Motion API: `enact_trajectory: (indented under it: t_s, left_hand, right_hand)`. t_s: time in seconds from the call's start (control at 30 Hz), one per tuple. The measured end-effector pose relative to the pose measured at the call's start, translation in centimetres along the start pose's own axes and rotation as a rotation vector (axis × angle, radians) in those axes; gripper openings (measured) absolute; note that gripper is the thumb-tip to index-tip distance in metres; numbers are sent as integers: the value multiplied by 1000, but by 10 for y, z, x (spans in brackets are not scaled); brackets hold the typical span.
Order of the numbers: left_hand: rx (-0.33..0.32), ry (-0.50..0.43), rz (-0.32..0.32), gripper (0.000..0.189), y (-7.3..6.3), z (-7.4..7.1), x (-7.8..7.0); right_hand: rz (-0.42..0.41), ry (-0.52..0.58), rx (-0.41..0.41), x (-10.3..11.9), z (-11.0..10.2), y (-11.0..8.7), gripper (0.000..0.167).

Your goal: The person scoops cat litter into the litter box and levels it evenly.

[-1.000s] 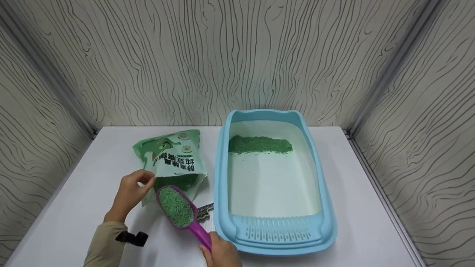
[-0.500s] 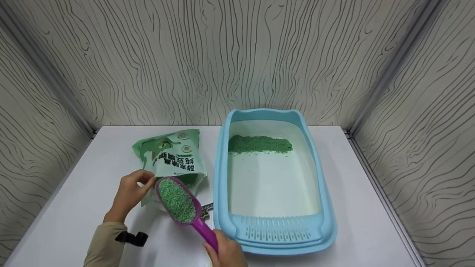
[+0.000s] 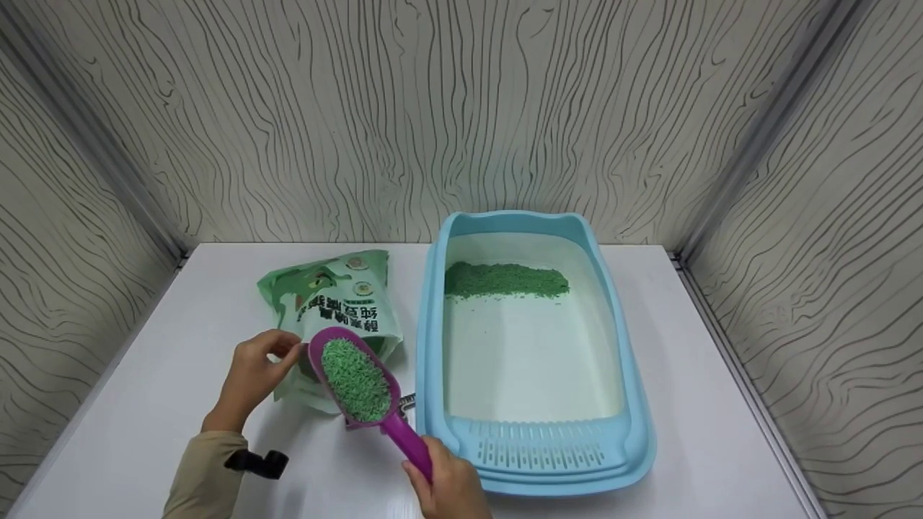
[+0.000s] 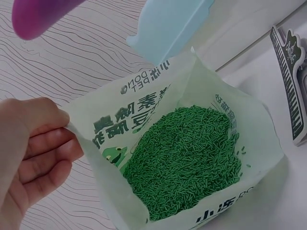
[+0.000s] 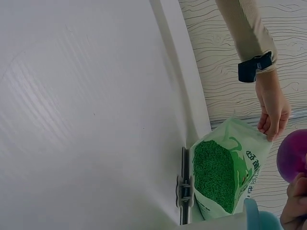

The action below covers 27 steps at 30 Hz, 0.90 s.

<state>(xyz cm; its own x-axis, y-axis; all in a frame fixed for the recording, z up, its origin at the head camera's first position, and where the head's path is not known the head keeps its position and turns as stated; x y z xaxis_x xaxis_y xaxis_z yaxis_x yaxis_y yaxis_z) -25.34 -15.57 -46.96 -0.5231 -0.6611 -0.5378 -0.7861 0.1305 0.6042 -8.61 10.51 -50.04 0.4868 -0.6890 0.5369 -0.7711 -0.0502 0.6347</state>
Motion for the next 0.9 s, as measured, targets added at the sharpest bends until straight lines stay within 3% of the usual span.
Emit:
enact_trajectory:
  t_s: [0.33,0.7,0.9]
  left_hand:
    - [-5,-1,25,3,-1,0,1]
    - [-8,-7,20,4,-1,-1,0]
    - [-2,2,9,4,0,0,0]
  right_hand:
    - [-58,-16,-11,-1,-9,4,24]
    - [70,-19,75,-5,-22,11,21]
    - [47,-33,45,-10,-28,14,22]
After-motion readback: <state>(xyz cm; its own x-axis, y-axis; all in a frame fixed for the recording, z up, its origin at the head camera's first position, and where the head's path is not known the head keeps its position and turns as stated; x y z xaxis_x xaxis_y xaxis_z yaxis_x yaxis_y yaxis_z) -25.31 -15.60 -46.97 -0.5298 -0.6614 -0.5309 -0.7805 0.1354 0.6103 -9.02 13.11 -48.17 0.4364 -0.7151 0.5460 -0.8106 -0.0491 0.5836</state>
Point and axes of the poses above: each hand's wrist, its own y-axis towards the middle knuckle, its own z-axis out of the palm, x = y × z, the point moved 4 cm from there along y, towards the middle knuckle, and after that the axes turned 5 degrees about -x, right-handed, at the moved point
